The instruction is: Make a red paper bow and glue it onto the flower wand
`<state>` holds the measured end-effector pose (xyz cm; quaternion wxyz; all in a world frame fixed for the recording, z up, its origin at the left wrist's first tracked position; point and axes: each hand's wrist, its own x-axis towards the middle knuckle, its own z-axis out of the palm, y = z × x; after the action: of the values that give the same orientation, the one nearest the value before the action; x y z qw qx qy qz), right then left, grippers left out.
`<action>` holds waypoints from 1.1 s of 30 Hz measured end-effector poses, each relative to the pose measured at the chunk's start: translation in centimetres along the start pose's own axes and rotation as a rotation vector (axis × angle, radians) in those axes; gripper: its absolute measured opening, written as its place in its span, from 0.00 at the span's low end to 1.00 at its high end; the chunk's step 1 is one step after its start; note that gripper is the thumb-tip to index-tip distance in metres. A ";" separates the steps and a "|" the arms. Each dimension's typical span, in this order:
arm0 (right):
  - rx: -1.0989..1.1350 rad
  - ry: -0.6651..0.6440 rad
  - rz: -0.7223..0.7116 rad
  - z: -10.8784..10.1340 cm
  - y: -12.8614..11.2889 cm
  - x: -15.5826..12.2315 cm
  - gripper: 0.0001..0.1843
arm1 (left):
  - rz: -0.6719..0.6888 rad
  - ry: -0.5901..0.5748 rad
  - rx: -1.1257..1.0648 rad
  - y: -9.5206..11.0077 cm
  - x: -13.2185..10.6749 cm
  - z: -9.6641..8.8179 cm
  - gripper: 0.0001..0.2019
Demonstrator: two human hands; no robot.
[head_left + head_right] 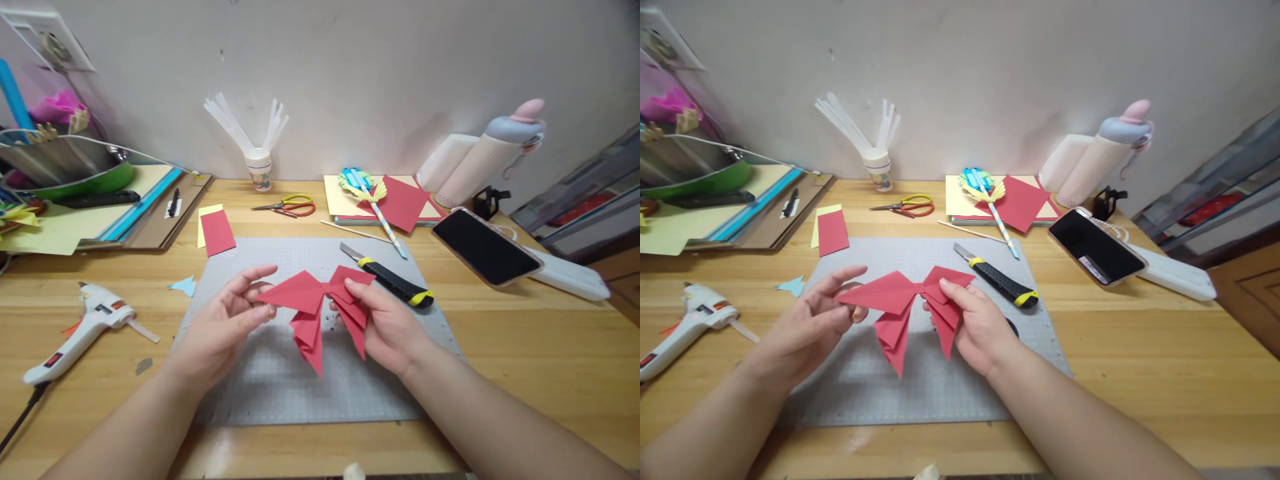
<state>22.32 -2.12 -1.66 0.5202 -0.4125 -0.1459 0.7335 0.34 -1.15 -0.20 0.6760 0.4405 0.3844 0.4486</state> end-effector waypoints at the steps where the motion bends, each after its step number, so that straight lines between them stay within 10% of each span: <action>1: -0.015 -0.004 0.044 0.0 -0.3 -0.1 0.06 | 0.019 -0.083 0.017 0.2 -0.3 -0.2 0.21; 11: -0.145 -0.212 0.256 -0.6 -0.4 -0.4 0.07 | 0.101 -0.559 0.383 1.0 -0.8 -0.9 0.15; 25: -0.148 -0.232 0.059 0.5 -0.2 -1.5 0.08 | -0.171 -0.408 0.147 -0.3 -0.7 -0.8 0.04; 33: -0.138 -0.226 0.016 0.7 -0.1 -2.0 0.08 | -0.065 -0.311 0.069 -0.2 -0.6 0.0 0.11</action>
<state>22.14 -3.65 -0.28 0.4647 -0.3631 -0.2505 0.7678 0.22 -1.72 -0.28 0.7259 0.5150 0.3043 0.3395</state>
